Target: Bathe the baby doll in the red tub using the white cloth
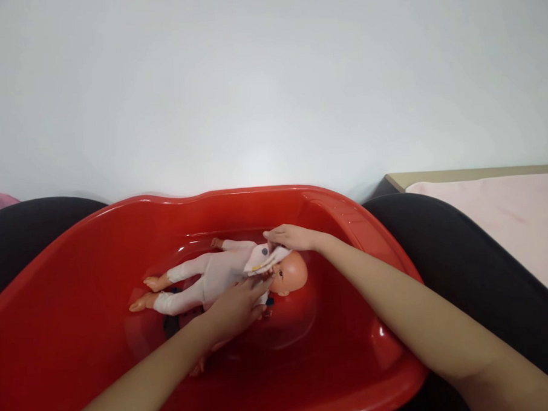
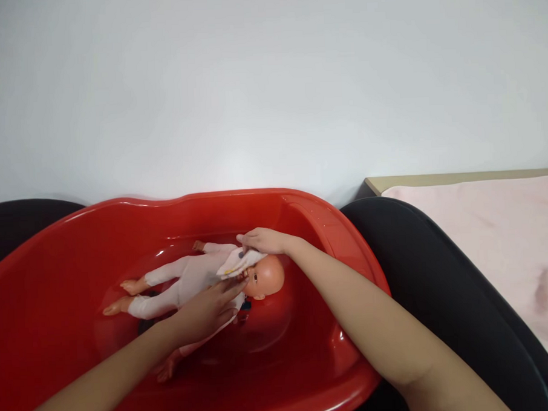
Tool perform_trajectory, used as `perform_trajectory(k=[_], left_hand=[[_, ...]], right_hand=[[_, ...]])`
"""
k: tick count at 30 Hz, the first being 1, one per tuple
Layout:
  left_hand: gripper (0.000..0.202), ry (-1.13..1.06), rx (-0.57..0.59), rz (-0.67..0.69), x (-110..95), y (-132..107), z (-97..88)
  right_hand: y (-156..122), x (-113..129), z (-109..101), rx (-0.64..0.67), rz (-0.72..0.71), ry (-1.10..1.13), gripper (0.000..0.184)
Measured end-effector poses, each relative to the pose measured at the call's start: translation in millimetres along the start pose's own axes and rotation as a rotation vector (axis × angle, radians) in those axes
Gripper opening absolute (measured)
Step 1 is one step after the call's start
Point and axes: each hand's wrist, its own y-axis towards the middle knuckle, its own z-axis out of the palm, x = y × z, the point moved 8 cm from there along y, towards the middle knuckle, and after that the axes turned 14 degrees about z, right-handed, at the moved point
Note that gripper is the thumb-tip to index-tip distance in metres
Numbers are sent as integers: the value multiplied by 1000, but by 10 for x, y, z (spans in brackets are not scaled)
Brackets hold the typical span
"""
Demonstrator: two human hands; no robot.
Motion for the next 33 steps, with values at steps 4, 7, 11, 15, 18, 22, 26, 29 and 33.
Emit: perform_trajectory(k=[4, 7, 11, 15, 18, 22, 26, 29, 33], left_hand=[[73, -30, 61, 16, -16, -3, 46], [70, -39, 41, -5, -7, -10, 31], [79, -36, 75, -17, 2, -16, 68], [80, -5, 86, 2, 5, -15, 80], [77, 1, 94, 0, 3, -21, 65], [78, 23, 135, -12, -12, -30, 67], [81, 7, 117, -21, -1, -24, 75], [82, -9, 63, 32, -27, -6, 54], [84, 35, 102, 59, -31, 2, 86]], right_hand=[[52, 8, 72, -77, 15, -277, 22], [65, 56, 174, -58, -73, -336, 43], [67, -60, 321, 139, -11, -256, 46], [101, -176, 271, 137, 75, -267, 36], [163, -251, 207, 106, 122, -290, 39], [225, -445, 85, 10, 264, -293, 45], [195, -665, 22, -33, 440, -230, 54], [188, -581, 77, 33, 358, -246, 55], [171, -349, 161, 110, 187, -269, 42]])
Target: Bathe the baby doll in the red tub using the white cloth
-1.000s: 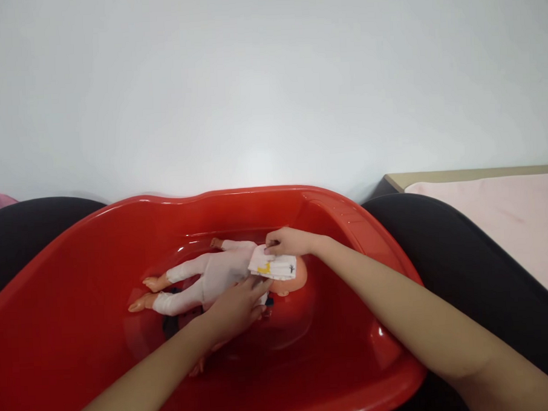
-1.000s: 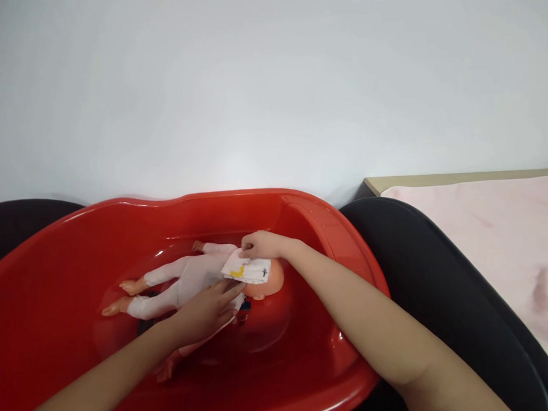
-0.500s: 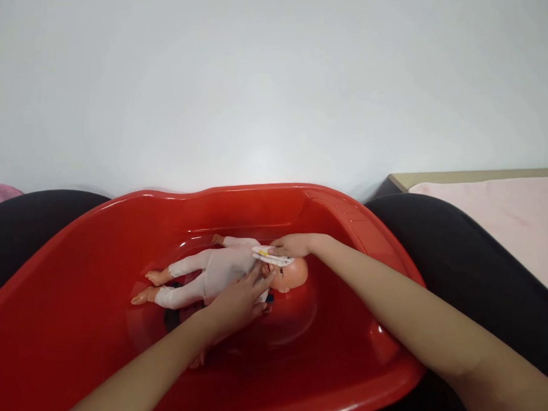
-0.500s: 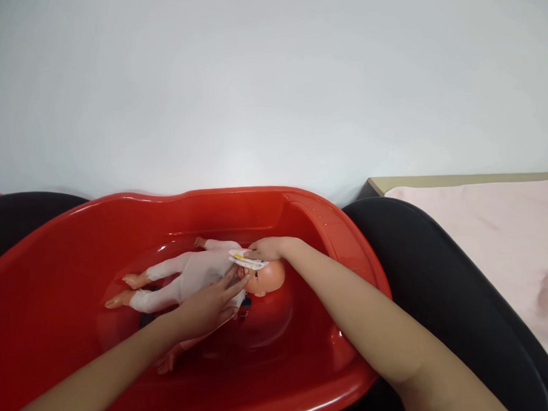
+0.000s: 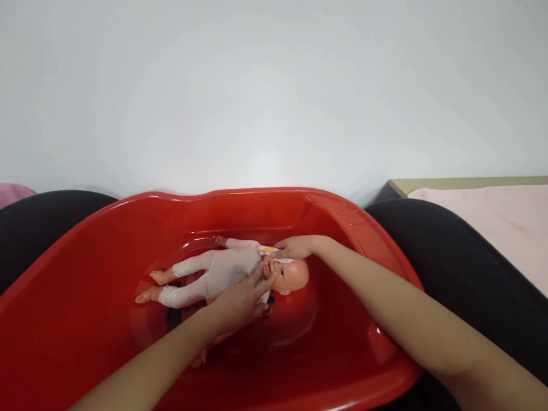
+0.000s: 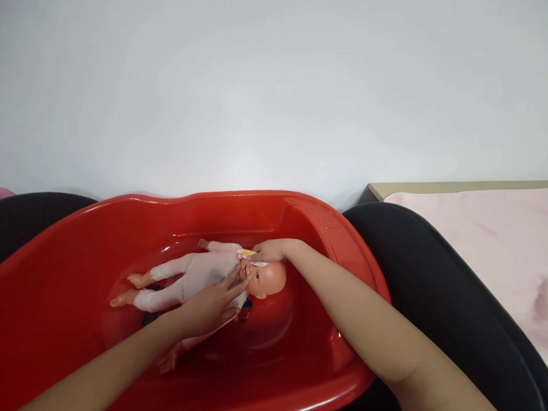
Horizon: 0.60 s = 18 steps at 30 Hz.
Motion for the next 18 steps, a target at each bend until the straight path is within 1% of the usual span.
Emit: perform_trajectory(k=[3, 5, 8, 11, 15, 17, 18], left_hand=[[91, 51, 48, -2, 31, 13, 48], [95, 93, 88, 0, 62, 25, 94], [93, 146, 114, -9, 111, 32, 134], [93, 149, 89, -8, 128, 28, 131], [98, 124, 65, 16, 125, 25, 131], [99, 105, 76, 12, 139, 26, 152], [100, 97, 85, 6, 151, 27, 166]], right_hand=[[-46, 119, 66, 91, -103, 2, 39], [-72, 172, 99, 142, -165, 28, 42], [-72, 184, 110, 173, -178, 56, 49], [-47, 123, 101, 166, -117, 17, 49], [-25, -44, 15, 91, 19, -5, 49], [-35, -129, -8, 86, 101, -3, 58], [-44, -171, -6, 95, 154, -20, 67]])
